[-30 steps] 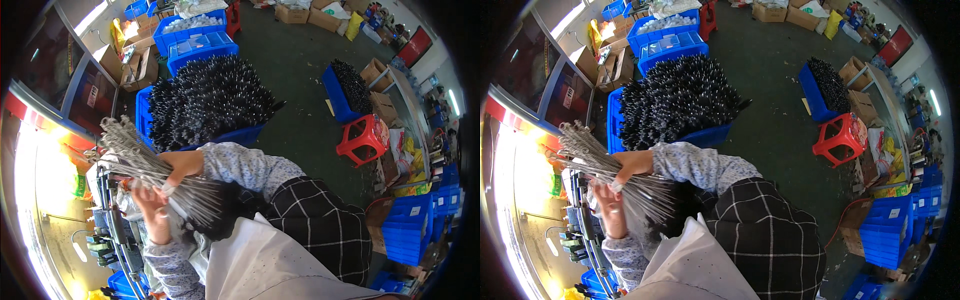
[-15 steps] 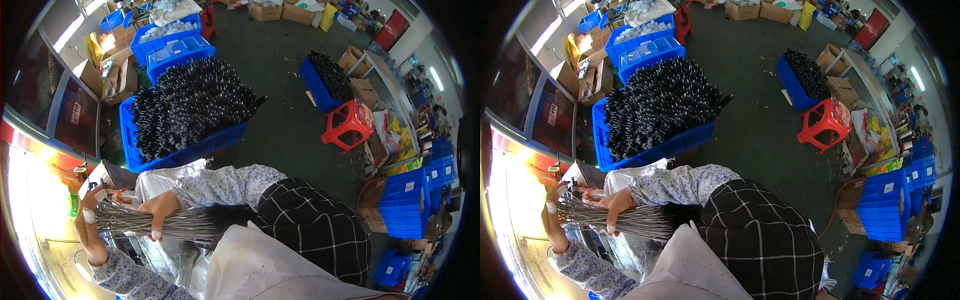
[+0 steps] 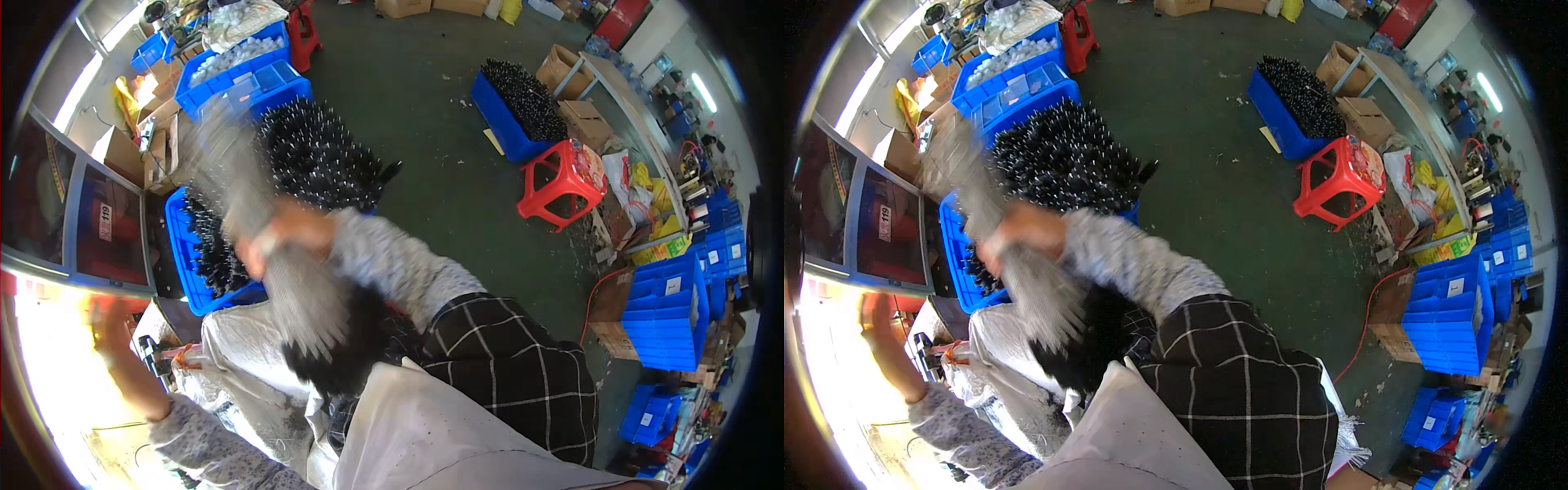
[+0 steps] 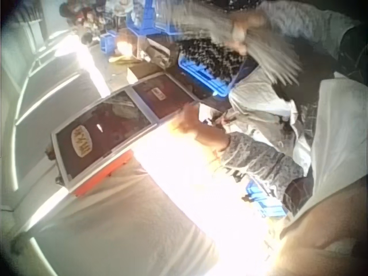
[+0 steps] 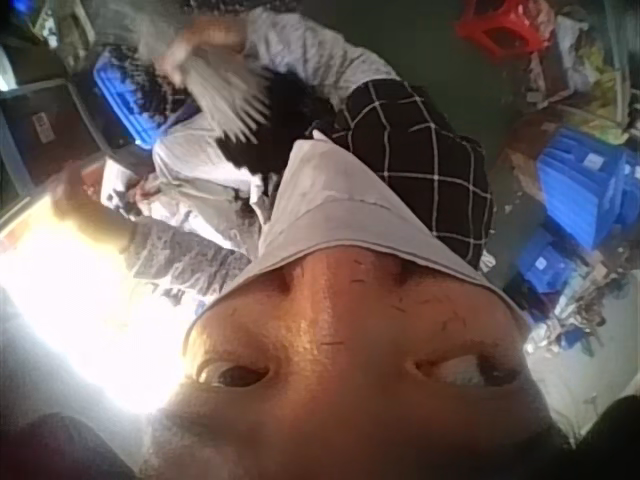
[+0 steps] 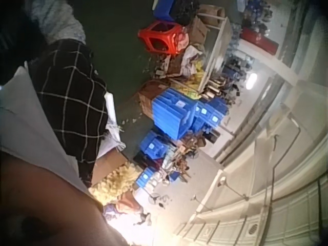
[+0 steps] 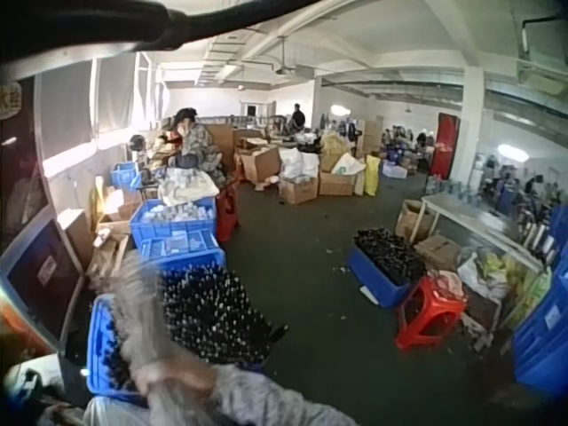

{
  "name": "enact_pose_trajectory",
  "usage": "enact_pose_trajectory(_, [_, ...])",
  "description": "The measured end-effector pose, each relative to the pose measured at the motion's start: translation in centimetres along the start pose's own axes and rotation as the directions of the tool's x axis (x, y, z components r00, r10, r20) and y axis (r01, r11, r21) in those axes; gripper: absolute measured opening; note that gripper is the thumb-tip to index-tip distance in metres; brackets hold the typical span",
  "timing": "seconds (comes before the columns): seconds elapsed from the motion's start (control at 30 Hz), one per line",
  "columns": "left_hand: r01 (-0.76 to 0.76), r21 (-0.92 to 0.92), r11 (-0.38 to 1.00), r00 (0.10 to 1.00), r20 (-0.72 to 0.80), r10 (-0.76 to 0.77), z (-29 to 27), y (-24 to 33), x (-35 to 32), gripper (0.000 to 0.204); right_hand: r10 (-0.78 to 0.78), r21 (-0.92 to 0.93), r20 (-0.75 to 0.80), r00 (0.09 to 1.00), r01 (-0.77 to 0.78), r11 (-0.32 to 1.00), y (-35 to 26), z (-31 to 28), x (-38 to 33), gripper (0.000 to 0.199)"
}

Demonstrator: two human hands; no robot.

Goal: Assembling industrial brushes using a manufacturing machine and a hair dryer to shape the bristles.

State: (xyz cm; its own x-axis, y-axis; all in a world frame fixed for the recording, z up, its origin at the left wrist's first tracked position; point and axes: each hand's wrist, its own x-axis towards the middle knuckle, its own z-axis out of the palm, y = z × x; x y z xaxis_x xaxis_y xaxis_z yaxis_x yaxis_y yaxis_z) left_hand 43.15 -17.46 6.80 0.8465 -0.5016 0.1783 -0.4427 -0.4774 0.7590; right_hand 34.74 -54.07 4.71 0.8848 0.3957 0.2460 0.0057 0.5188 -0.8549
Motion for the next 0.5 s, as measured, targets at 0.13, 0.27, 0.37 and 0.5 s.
enact_pose_trajectory(0.13, [0.296,-0.544,0.785,0.955,0.182,-0.234,15.2,2.9,0.0,0.048,-0.056,0.339,-0.453,0.890,0.230,0.912,-3.4,-11.3,-5.7,0.028])
enact_pose_trajectory(0.27, [0.625,-0.695,0.356,0.781,0.554,-0.289,26.3,-1.0,-0.7,0.039,0.004,0.535,-0.551,0.835,0.349,0.769,-3.2,-20.7,-15.8,0.019])
enact_pose_trajectory(0.37, [0.694,-0.720,0.004,0.694,0.668,-0.267,34.2,-1.7,0.9,0.036,0.139,0.619,-0.620,0.772,0.374,0.690,0.5,-24.0,-23.6,0.024])
enact_pose_trajectory(0.5, [0.680,-0.642,-0.354,0.548,0.766,-0.336,40.4,-2.9,3.1,0.034,0.412,0.743,-0.604,0.682,0.295,0.600,9.0,-25.0,-26.7,0.019])
